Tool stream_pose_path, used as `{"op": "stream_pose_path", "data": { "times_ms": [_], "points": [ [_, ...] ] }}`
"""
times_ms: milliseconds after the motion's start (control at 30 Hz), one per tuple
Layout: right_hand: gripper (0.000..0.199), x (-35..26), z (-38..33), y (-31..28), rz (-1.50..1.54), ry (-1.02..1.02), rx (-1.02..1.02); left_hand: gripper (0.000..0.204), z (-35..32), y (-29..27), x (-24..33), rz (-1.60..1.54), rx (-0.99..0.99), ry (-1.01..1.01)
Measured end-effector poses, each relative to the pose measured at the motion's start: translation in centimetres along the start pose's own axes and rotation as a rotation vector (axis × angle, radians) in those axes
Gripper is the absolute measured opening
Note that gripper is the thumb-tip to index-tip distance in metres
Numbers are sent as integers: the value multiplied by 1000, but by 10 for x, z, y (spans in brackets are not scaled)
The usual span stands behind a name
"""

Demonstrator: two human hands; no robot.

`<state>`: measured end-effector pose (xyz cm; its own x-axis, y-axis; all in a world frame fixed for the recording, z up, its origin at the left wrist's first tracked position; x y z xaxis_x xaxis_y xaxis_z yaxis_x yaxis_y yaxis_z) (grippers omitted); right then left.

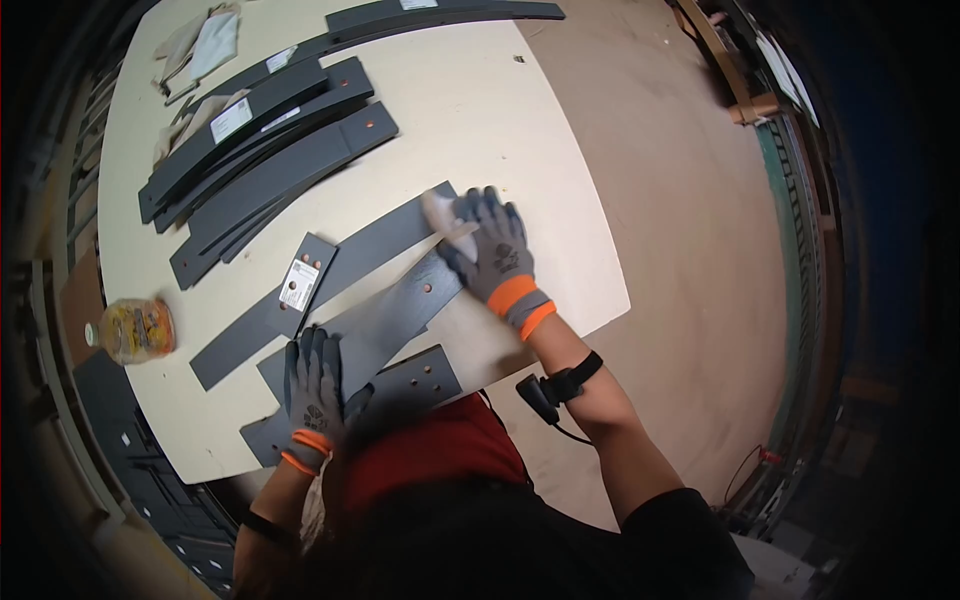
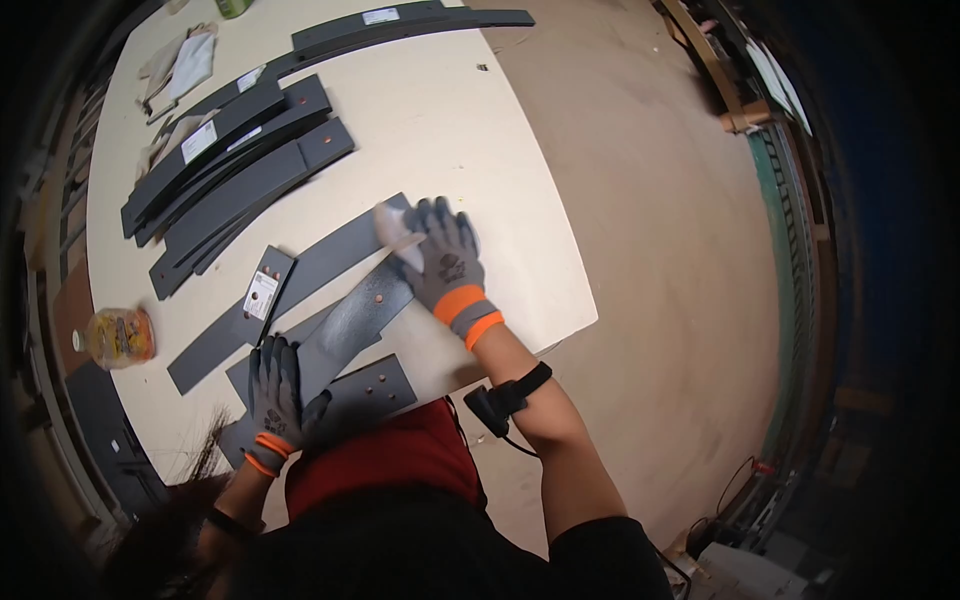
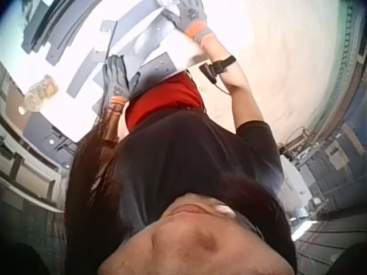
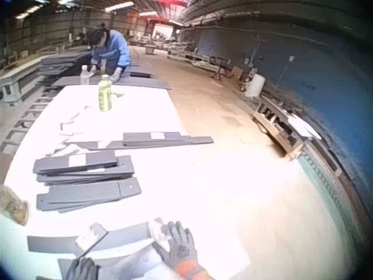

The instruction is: The recorder is wiping down and cleaning grey furniture components using a cloth and cleaning solution at a workbench.

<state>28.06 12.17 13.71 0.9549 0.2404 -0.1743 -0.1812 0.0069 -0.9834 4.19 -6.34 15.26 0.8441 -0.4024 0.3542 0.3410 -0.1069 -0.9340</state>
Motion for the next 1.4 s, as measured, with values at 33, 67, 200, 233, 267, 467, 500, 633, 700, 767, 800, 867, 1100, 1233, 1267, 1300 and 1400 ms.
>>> {"op": "stream_pose_path", "data": {
  "times_ms": [33,67,200,233,267,467,500,633,700,767,800,867,1100,1233,1267,1300,1400],
  "points": [
    [67,-10,-2,0,15,-38,-17,92,-3,-1,-1,11,12,-2],
    [69,-23,-6,1,27,-46,-112,92,-5,1,-5,29,28,-6],
    [79,-119,-79,11,260,-454,-374,91,-19,15,-16,-40,62,-91],
    [78,-140,-99,3,323,-577,-296,90,-30,29,-23,-12,61,-109],
    [77,-150,-109,7,238,-713,-291,90,-28,26,-25,12,58,-116],
    [71,-80,-54,-1,116,-566,-349,109,-82,-30,-19,52,303,-283],
    [69,-60,-42,-3,95,-502,-322,109,-115,-33,-29,86,329,-399],
    [63,-24,-22,-2,-47,-337,-261,118,-222,-31,-61,-63,251,-579],
    [65,-35,-27,7,-44,-205,-212,119,-235,-27,-69,-161,205,-590],
    [68,-73,-51,10,-38,-223,-205,110,-228,-22,-69,-117,154,-591],
    [71,-95,-65,11,-27,-236,-196,110,-228,-20,-69,-122,157,-589],
    [85,-156,-103,18,-106,-352,-237,103,-227,-13,-72,-117,166,-582],
    [80,-330,-215,29,178,-734,-467,94,-236,-4,-76,-25,382,-522],
    [79,-213,-125,31,-107,-366,-130,91,-237,-10,-73,-71,418,-487],
    [73,-166,-95,28,-99,-176,-83,91,-236,-9,-73,-74,427,-485],
    [69,-126,-74,23,-53,71,-77,91,-237,-7,-72,-84,431,-474],
    [69,-103,-60,31,-192,199,-8,91,-235,-2,-72,-68,428,-475]
  ]
}}
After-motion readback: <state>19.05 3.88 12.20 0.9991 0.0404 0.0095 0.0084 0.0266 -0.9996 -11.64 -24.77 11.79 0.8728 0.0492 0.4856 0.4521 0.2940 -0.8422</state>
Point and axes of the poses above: each hand's wrist, its own z-axis towards the middle knuckle, its own y-axis out of the palm, x = y × z, the point moved 6 cm from there along z, towards the middle knuckle, and after that the axes turned 11 degrees about y, right-handed, at the moved point
